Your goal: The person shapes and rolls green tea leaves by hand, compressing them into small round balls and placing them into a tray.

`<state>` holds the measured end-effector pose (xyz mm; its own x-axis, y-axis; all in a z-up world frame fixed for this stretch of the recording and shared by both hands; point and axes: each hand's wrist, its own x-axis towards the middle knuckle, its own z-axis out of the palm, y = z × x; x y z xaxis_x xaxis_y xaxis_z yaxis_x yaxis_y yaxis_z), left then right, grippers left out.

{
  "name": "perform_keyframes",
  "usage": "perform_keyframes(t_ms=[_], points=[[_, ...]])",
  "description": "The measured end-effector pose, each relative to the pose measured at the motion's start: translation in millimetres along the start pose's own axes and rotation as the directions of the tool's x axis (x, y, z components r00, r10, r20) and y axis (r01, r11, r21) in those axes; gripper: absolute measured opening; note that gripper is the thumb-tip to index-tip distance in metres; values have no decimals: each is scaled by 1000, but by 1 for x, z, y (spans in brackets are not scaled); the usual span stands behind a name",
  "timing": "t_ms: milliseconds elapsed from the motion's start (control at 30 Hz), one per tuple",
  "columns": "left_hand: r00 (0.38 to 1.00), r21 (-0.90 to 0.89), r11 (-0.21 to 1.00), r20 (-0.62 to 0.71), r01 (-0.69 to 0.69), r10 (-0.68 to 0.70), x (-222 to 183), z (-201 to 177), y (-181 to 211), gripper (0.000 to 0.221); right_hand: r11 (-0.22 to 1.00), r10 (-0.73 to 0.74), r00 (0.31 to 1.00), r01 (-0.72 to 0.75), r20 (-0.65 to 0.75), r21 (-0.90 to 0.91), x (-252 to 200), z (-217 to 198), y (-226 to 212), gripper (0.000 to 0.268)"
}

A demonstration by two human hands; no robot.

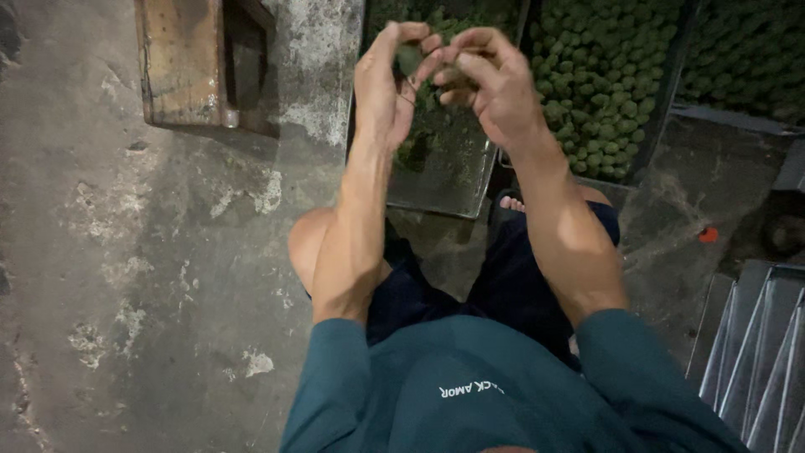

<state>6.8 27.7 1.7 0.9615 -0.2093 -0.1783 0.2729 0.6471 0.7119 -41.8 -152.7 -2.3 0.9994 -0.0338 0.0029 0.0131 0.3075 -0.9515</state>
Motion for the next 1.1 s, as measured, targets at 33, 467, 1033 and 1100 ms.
perform_keyframes(t_ms=[33, 467, 1033, 1100], points=[[1000, -1, 1000, 3, 0, 0, -1, 1, 4, 37, 998, 8, 1000, -9, 22, 67, 1, 0, -8, 29], [997, -40, 998, 54, -54, 56, 13, -29, -47, 38, 1000, 5, 999, -6, 44, 23, 3, -19, 33, 34], [983, 434, 899, 133, 58, -127, 29, 13, -222, 57, 801, 38, 974, -164, -223, -577, -90, -197, 45, 44], [938, 610, 741, -15, 282, -345, 38, 22, -258, 53, 625, -56, 972, -143, -227, -768, -101, -215, 39, 49]])
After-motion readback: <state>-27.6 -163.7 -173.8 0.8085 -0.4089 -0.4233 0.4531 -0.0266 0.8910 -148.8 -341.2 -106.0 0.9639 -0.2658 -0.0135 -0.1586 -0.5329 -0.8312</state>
